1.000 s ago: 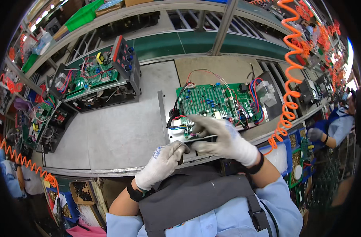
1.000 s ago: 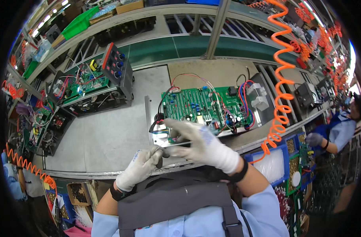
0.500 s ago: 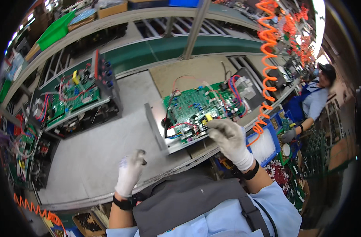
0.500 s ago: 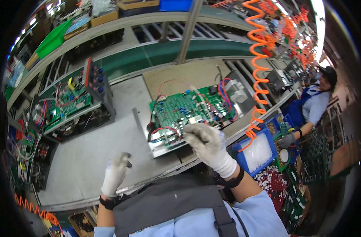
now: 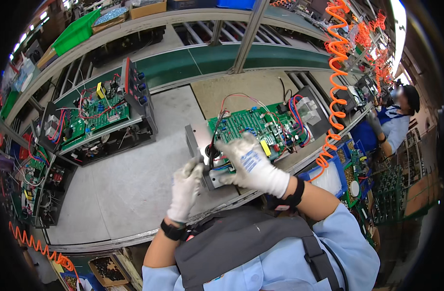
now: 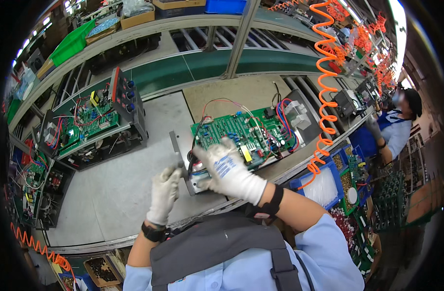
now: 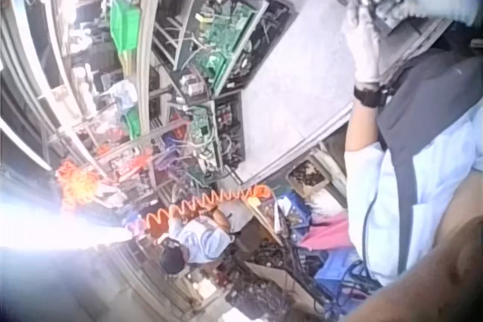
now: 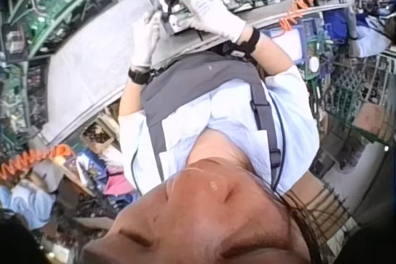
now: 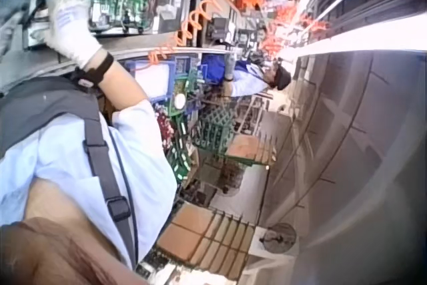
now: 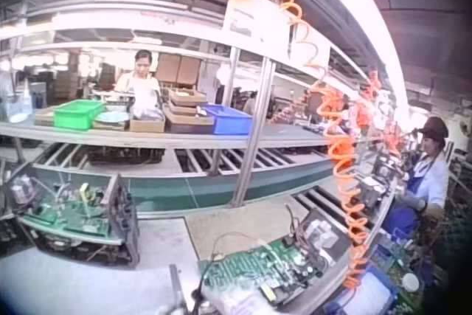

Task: The worker is assembling the internal wiring and circuit boards of a solar inverter on a factory assembly line.

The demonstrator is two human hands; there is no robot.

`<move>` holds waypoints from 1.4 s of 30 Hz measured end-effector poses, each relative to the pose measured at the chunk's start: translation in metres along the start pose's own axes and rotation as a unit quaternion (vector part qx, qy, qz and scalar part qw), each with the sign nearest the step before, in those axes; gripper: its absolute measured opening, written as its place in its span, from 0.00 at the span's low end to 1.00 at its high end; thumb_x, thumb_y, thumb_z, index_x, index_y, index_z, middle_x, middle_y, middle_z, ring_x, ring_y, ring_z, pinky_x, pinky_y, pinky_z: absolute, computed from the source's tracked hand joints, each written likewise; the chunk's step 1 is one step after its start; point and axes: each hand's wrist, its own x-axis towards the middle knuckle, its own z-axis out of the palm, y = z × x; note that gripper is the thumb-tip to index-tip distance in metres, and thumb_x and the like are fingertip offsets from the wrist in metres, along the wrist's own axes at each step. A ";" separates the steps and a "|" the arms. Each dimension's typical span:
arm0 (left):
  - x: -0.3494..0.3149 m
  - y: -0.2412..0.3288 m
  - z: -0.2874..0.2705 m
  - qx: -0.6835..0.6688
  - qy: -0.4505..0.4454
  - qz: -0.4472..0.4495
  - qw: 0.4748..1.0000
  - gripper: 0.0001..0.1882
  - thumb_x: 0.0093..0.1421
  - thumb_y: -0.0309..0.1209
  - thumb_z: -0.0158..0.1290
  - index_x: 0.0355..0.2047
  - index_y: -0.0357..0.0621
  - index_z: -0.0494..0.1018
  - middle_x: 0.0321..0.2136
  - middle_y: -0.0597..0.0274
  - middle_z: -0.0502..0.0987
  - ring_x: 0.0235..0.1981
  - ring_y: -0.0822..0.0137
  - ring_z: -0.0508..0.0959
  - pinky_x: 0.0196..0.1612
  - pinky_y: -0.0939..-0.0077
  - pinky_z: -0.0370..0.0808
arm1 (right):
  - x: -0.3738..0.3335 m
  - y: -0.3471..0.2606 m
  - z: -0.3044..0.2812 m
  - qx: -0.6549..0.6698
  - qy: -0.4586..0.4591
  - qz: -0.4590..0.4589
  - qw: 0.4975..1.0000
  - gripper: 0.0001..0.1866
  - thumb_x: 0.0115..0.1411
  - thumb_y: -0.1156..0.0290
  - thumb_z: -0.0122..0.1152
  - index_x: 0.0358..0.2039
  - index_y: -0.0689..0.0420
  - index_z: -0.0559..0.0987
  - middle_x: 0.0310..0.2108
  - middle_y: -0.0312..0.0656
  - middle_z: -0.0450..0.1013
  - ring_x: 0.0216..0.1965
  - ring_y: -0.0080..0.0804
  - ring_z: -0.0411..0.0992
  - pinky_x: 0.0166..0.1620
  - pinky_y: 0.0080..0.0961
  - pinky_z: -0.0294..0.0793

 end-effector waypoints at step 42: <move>0.041 0.012 -0.023 -0.137 -0.253 -0.135 0.948 0.16 0.63 0.32 0.51 0.45 0.31 0.71 0.29 0.56 0.81 0.11 0.87 0.58 0.14 0.94 0.53 | 0.006 -0.017 0.018 0.159 0.048 0.159 0.973 0.14 0.57 0.68 0.56 0.44 0.57 0.78 0.38 0.49 0.76 0.42 0.46 0.75 0.45 0.36 0.74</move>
